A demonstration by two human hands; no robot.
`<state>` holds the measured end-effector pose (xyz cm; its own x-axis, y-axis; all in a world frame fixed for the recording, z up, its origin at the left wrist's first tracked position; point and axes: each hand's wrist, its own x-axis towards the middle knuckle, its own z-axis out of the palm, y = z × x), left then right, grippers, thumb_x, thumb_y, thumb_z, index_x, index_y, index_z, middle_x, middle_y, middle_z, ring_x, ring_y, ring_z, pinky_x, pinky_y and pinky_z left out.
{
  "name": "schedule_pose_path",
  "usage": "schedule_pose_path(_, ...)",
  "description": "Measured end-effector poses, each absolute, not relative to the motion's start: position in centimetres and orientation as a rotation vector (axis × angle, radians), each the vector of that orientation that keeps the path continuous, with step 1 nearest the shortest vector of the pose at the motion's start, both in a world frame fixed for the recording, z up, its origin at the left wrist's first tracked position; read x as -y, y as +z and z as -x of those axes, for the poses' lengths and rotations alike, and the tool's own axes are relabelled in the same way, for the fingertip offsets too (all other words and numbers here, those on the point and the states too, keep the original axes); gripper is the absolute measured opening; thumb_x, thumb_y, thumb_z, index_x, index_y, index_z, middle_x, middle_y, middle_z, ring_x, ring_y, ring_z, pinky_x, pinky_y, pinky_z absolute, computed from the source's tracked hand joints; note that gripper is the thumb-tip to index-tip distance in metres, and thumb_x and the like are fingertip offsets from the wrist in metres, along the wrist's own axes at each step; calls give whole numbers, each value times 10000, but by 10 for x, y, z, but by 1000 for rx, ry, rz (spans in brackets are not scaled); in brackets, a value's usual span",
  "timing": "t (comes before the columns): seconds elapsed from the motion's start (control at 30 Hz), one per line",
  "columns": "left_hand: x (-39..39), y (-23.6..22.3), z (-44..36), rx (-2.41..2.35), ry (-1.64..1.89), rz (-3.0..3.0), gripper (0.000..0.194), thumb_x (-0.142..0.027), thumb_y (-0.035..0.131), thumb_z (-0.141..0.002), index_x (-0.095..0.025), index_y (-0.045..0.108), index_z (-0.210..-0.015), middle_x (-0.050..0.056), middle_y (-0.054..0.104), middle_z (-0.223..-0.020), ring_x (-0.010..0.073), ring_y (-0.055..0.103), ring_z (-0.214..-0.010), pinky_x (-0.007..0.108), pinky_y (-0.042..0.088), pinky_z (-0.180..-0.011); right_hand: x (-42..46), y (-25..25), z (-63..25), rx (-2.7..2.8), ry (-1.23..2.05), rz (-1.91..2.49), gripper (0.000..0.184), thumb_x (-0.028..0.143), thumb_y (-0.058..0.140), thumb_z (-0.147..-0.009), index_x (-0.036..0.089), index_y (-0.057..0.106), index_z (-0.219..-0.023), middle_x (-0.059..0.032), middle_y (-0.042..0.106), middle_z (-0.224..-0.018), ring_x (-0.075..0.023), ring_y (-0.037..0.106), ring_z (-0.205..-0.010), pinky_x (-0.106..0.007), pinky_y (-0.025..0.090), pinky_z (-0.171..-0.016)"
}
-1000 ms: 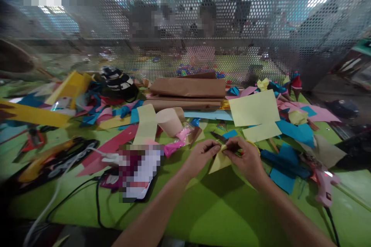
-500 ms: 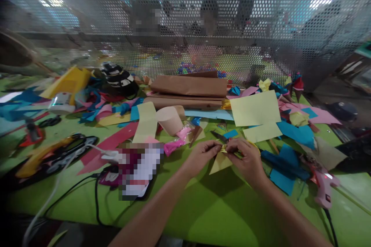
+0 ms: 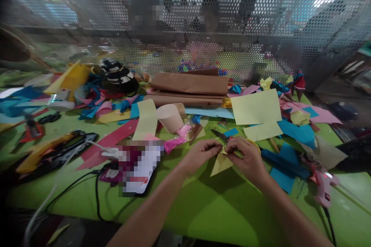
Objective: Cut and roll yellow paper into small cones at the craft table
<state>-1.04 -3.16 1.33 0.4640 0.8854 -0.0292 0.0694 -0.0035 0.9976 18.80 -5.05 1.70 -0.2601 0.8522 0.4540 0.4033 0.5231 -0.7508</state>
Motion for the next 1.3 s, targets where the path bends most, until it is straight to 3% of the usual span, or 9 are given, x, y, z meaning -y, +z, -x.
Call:
schedule_pose_path(0.37,33,11,7,-995,855,-1516,155,-272,584,-870,-155,676,-826,27,672,-800,173,584,-784,268,431,-727,51,10,-185,1738,826,1189,92,278,698,-851,236,617,-862,-26,650,-842,-191,628,-785,-311,517,-707)
schedule_pose_path(0.57,34,8,5,-1026,941,-1556,214,-342,574,-916,-172,701,-888,34,700,-871,183,609,-843,274,447,-769,50,4,-183,1586,1013,1235,223,336,711,-839,224,591,-990,-25,646,-858,-173,623,-764,-288,509,-673)
schedule_pose_path(0.77,34,8,6,-982,838,-1614,272,-405,554,-940,-176,689,-999,43,706,-936,185,613,-848,258,433,-719,48,0,-186,1458,983,1225,396,354,735,-828,234,560,-1162,-23,663,-861,-187,640,-808,-292,515,-699)
schedule_pose_path(0.87,34,7,6,-1036,762,-1767,218,-345,543,-945,-181,683,-911,29,690,-842,174,590,-754,253,389,-651,47,2,-187,1406,971,1241,439,384,743,-826,238,562,-1198,-13,666,-839,-181,637,-772,-280,509,-666)
schedule_pose_path(1.0,36,8,5,-1096,738,-1945,179,-263,531,-941,-198,669,-847,24,686,-809,181,584,-727,263,355,-643,45,4,-187,1481,1065,1278,288,452,739,-814,210,691,-962,-16,674,-778,-186,631,-717,-282,497,-629)
schedule_pose_path(1.1,36,10,6,-1105,722,-1970,221,-300,517,-956,-200,649,-808,16,658,-746,173,561,-674,266,328,-611,44,4,-187,1416,1071,1283,301,492,737,-801,199,685,-759,-16,667,-726,-184,614,-690,-284,491,-614)
schedule_pose_path(1.3,33,15,11,-1148,728,-1946,268,-336,511,-962,-196,620,-761,10,616,-691,157,517,-622,269,299,-586,41,6,-194,1244,1185,1276,300,499,740,-797,210,664,-819,5,630,-685,-157,575,-612,-267,469,-555)
